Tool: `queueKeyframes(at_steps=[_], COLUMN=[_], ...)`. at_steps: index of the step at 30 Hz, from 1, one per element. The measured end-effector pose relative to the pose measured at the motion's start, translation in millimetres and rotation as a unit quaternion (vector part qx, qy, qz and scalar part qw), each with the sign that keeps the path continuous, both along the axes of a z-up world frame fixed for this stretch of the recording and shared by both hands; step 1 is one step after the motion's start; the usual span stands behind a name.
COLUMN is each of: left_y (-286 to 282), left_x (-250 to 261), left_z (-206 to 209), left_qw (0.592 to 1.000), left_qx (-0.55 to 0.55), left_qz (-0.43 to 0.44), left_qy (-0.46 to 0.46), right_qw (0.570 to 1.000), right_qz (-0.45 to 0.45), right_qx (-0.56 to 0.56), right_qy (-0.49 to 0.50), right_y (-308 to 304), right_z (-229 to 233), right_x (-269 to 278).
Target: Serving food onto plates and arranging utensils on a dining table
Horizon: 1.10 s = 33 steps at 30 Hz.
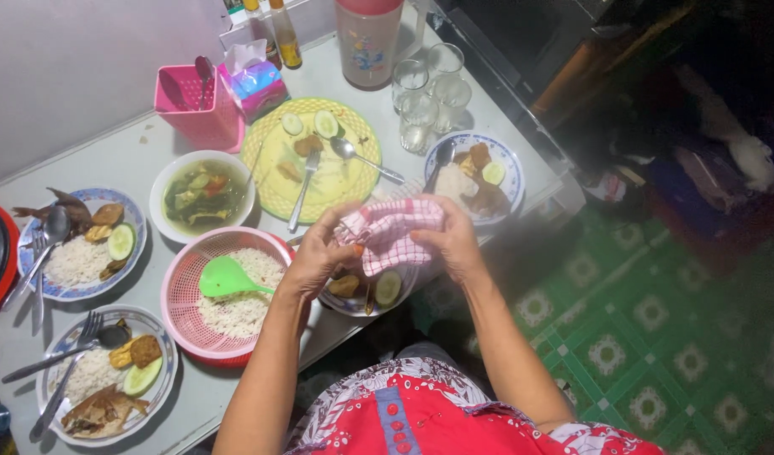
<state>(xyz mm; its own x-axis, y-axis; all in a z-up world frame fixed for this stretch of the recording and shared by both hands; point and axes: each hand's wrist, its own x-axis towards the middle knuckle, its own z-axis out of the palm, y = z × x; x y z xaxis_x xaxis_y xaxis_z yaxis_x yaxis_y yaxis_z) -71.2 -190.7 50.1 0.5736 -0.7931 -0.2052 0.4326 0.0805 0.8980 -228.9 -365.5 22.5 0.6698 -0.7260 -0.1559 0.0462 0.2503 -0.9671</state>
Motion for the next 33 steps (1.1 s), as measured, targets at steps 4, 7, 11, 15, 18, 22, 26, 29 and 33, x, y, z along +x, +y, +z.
queueKeyframes(at_steps=[4,7,11,15,18,22,26,29,33], left_y=[-17.1,-34.2,-70.3,-109.5,-146.7,-185.1,-236.9,-264.6,-308.6], left_x=[6.1,-0.9,3.1,-8.5,-26.9,-43.2,-40.2,-43.1,-45.1], left_z=[-29.2,-32.5,-85.0,-83.7,-28.7,-30.4,-60.7,-68.2,-51.9], left_qw=[1.000,0.999,0.991,0.979,0.984,0.995,0.990,0.987,0.975], left_qx=[-0.014,0.004,0.039,0.056,0.043,0.080,0.078,0.080,0.073], left_qz=[-0.006,0.035,0.097,0.161,0.125,0.059,0.114,0.122,0.063], left_qy=[-0.012,0.020,0.078,0.108,0.122,-0.003,-0.004,-0.071,-0.201], right_qw=[1.000,1.000,0.999,0.998,0.996,0.995,0.994,0.990,0.992], right_qz=[-0.011,-0.023,-0.031,-0.047,-0.075,-0.085,-0.058,-0.048,-0.096], right_qx=[0.000,0.011,0.021,0.040,0.043,0.044,0.087,0.130,0.087], right_qy=[-0.003,-0.011,-0.011,-0.016,-0.016,-0.010,-0.022,-0.024,0.013], right_y=[-13.5,-20.4,-41.1,-66.3,-103.0,-151.9,-188.8,-216.5,-263.9], right_z=[3.4,10.2,1.4,2.3,4.1,-14.1,3.7,5.4,-30.8], right_x=[-3.9,-7.7,-16.0,-21.7,-20.6,-32.2,-45.0,-58.5,-76.7])
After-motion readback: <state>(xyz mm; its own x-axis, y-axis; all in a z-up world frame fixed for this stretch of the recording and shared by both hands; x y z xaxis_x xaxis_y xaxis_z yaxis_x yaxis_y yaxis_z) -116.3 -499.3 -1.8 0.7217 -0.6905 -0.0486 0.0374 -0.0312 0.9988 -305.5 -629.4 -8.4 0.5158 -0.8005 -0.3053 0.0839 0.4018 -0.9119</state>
